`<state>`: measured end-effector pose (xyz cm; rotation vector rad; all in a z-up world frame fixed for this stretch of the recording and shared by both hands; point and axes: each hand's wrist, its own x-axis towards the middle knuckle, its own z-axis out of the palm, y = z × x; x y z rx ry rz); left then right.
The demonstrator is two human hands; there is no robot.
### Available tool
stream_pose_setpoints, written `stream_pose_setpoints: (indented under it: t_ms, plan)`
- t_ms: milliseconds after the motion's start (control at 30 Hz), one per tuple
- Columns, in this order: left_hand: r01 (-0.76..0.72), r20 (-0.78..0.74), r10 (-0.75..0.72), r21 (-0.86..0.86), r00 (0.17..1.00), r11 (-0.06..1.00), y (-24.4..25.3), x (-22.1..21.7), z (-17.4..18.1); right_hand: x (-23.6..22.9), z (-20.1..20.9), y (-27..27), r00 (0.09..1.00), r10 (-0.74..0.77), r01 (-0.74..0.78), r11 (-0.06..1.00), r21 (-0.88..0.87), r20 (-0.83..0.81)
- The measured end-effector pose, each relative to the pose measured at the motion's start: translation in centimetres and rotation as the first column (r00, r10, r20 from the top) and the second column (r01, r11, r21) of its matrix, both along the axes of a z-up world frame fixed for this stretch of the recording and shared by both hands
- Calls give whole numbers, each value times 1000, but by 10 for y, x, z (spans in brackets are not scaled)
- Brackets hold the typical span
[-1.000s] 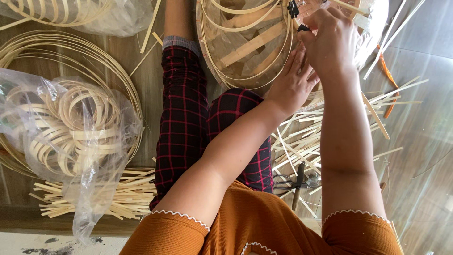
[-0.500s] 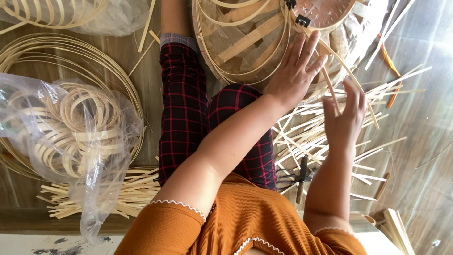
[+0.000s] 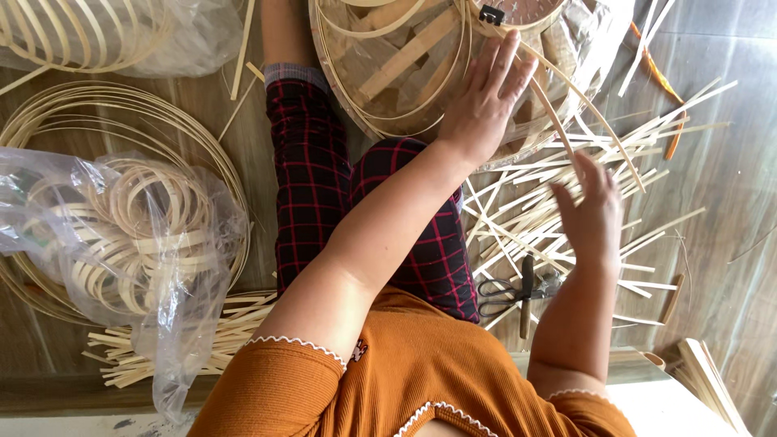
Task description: The person assembles a bamboo lampshade by applying glue to a circular frame and attaching curved bamboo strips one by one. The person uses a small knife to trim or split bamboo pieces while working on the floor.
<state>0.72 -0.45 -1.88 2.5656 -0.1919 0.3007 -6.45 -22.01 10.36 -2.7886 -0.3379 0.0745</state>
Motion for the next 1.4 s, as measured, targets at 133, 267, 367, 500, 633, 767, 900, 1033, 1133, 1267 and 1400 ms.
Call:
stream_pose_setpoints:
  t_ms: [133, 267, 367, 500, 633, 767, 900, 1033, 1133, 1267, 1400]
  plan:
    - [10, -11, -9, 12, 1000, 1000, -1, -1, 4, 47, 16, 29, 985, 132, -149, 977, 151, 114]
    - [0, -36, 1, 45, 999, 999, 2, -2, 8, 103, 13, 87, 928, 283, -342, 905, 253, 243]
    - [29, -8, -29, -36, 1000, 999, 4, -2, 11, 144, 4, 125, 879, 399, -465, 838, 286, 262]
    - [29, 18, -29, -25, 999, 999, 7, -2, 12, 177, -13, 153, 859, 445, -486, 864, 132, 254]
    - [47, -76, -42, 72, 996, 996, 5, -3, 14, 189, -23, 150, 833, 497, -534, 837, 120, 241]
    - [-14, 121, 22, -71, 992, 997, 9, -6, 21, 198, -25, 139, 911, 400, -390, 761, 518, 98]
    - [58, -98, -54, 40, 994, 998, 13, -9, 36, 196, -26, 138, 925, 379, -317, 763, 563, 8]
    - [109, -211, -100, 28, 972, 994, 15, -5, 48, 187, -20, 144, 864, 451, -491, 854, 174, 224]
    - [101, -203, -94, 25, 975, 995, 14, -6, 46, 179, -14, 149, 848, 460, -498, 861, 103, 263]
    - [112, -189, -97, 69, 977, 991, 11, -4, 39, 179, -11, 152, 828, 490, -521, 852, 54, 273]
    - [70, -137, -70, -3, 988, 998, 7, -4, 30, 179, -16, 153, 839, 481, -510, 858, 61, 255]
